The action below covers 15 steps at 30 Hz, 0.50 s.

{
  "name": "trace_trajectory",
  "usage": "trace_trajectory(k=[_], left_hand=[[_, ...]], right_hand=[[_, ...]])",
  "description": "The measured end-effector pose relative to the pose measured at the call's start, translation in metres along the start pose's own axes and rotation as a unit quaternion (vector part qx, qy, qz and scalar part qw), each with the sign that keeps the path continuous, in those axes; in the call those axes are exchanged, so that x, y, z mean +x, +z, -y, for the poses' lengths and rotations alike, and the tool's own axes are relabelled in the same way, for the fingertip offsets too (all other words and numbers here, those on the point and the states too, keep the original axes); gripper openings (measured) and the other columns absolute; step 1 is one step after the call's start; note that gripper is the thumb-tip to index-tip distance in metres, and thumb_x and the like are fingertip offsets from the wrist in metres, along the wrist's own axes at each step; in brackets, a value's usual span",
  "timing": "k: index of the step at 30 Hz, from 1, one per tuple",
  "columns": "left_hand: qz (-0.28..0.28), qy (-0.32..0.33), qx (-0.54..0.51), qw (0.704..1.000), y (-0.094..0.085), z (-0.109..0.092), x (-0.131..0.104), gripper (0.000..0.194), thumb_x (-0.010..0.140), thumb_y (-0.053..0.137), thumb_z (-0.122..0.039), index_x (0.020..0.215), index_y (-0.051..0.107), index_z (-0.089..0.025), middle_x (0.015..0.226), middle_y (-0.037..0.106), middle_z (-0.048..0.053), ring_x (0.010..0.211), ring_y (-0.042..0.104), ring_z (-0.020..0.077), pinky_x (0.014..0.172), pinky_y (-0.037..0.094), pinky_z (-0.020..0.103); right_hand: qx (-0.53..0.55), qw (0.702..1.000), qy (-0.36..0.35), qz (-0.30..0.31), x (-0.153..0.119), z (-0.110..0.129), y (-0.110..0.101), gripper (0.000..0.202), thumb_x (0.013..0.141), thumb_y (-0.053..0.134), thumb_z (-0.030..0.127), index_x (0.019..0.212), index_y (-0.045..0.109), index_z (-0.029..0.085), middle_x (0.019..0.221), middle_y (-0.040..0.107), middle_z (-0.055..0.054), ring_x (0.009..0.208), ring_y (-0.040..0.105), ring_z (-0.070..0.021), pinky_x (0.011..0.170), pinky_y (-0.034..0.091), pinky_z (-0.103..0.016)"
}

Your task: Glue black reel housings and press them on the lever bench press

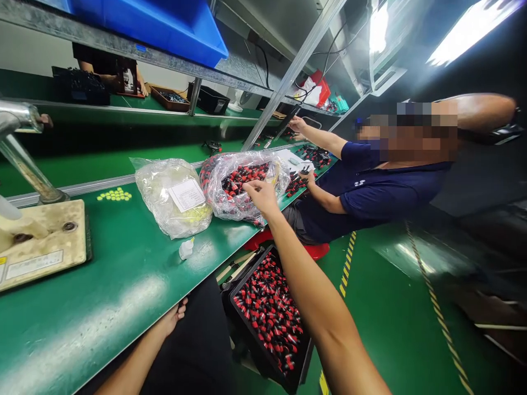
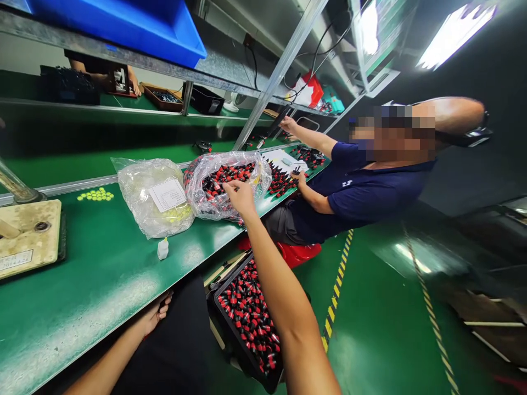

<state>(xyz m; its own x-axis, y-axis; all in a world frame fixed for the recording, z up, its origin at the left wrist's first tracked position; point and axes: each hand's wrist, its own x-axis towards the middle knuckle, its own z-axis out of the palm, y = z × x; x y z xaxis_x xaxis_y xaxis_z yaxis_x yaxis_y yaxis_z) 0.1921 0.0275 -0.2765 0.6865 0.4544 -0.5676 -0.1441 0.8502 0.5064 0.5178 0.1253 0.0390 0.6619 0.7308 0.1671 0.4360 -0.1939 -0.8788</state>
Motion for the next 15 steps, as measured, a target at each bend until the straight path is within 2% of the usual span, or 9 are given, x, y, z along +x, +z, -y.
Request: trace_trajectory(k=[2,3,5,7,9,11,13,15], left_hand=[[-0.046,-0.004,0.010,0.999,-0.001,0.004,0.002,0.017,0.095,0.073,-0.030,0.087,0.071,-0.016,0.065,0.051,-0.004,0.045,0.036,0.0044,0.043,0.026,0.020],[-0.063,-0.002,0.015,0.998,0.000,0.004,0.002,0.015,0.094,0.075,-0.029,0.086,0.071,-0.016,0.064,0.051,-0.003,0.045,0.033,0.0042,0.043,0.023,0.021],[-0.079,0.011,0.024,0.997,0.003,-0.001,0.000,0.013,0.092,0.075,-0.028,0.087,0.072,-0.016,0.069,0.055,0.000,0.048,0.036,0.0059,0.045,0.025,0.023],[-0.087,0.027,0.033,0.995,0.006,-0.007,-0.006,0.013,0.093,0.074,-0.027,0.087,0.070,-0.016,0.072,0.058,0.002,0.051,0.038,0.0075,0.048,0.028,0.025],[-0.095,0.039,0.041,0.994,0.008,-0.013,-0.012,0.014,0.093,0.072,-0.025,0.083,0.069,-0.016,0.070,0.057,0.003,0.051,0.036,0.0078,0.049,0.028,0.026],[-0.103,0.050,0.045,0.992,0.010,-0.017,-0.018,0.015,0.093,0.071,-0.024,0.081,0.068,-0.015,0.069,0.055,0.003,0.050,0.035,0.0074,0.049,0.027,0.026],[-0.113,0.066,0.044,0.990,0.012,-0.019,-0.022,0.015,0.091,0.074,-0.024,0.081,0.066,-0.015,0.071,0.058,0.004,0.050,0.036,0.0070,0.048,0.024,0.026],[-0.121,0.081,0.042,0.988,0.017,-0.019,-0.023,0.019,0.088,0.078,-0.027,0.082,0.064,-0.016,0.074,0.060,0.005,0.049,0.036,0.0061,0.047,0.020,0.026]], right_hand=[[-0.148,0.988,-0.036,0.013,-0.001,0.001,0.012,0.011,0.086,0.077,0.030,0.084,0.073,0.020,0.083,0.069,-0.005,0.087,0.064,-0.0222,0.078,0.050,-0.030],[-0.236,0.971,-0.045,0.021,0.001,0.003,0.019,0.011,0.087,0.077,0.031,0.088,0.074,0.020,0.088,0.071,-0.007,0.094,0.066,-0.0256,0.085,0.051,-0.034],[-0.364,0.930,-0.038,0.033,0.009,0.011,0.030,0.013,0.090,0.075,0.031,0.093,0.073,0.019,0.098,0.074,-0.013,0.103,0.067,-0.0306,0.093,0.050,-0.038],[-0.386,0.922,-0.022,0.033,0.016,0.020,0.033,0.013,0.093,0.071,0.030,0.092,0.071,0.018,0.101,0.073,-0.015,0.104,0.067,-0.0316,0.094,0.049,-0.039],[-0.327,0.944,-0.045,0.010,0.014,0.027,0.027,0.017,0.098,0.064,0.031,0.087,0.067,0.018,0.095,0.072,-0.013,0.097,0.066,-0.0278,0.090,0.049,-0.036],[-0.187,0.979,-0.081,-0.014,-0.004,0.027,0.014,0.030,0.102,0.058,0.038,0.078,0.062,0.020,0.081,0.066,-0.007,0.080,0.061,-0.0208,0.077,0.048,-0.031],[0.014,0.997,-0.081,-0.015,-0.040,0.016,-0.002,0.041,0.101,0.057,0.053,0.074,0.059,0.021,0.068,0.057,-0.002,0.060,0.048,-0.0143,0.058,0.040,-0.027],[0.166,0.986,-0.016,0.022,-0.094,-0.008,-0.012,0.048,0.092,0.062,0.070,0.082,0.062,0.024,0.062,0.051,0.002,0.050,0.035,-0.0112,0.045,0.026,-0.025]])
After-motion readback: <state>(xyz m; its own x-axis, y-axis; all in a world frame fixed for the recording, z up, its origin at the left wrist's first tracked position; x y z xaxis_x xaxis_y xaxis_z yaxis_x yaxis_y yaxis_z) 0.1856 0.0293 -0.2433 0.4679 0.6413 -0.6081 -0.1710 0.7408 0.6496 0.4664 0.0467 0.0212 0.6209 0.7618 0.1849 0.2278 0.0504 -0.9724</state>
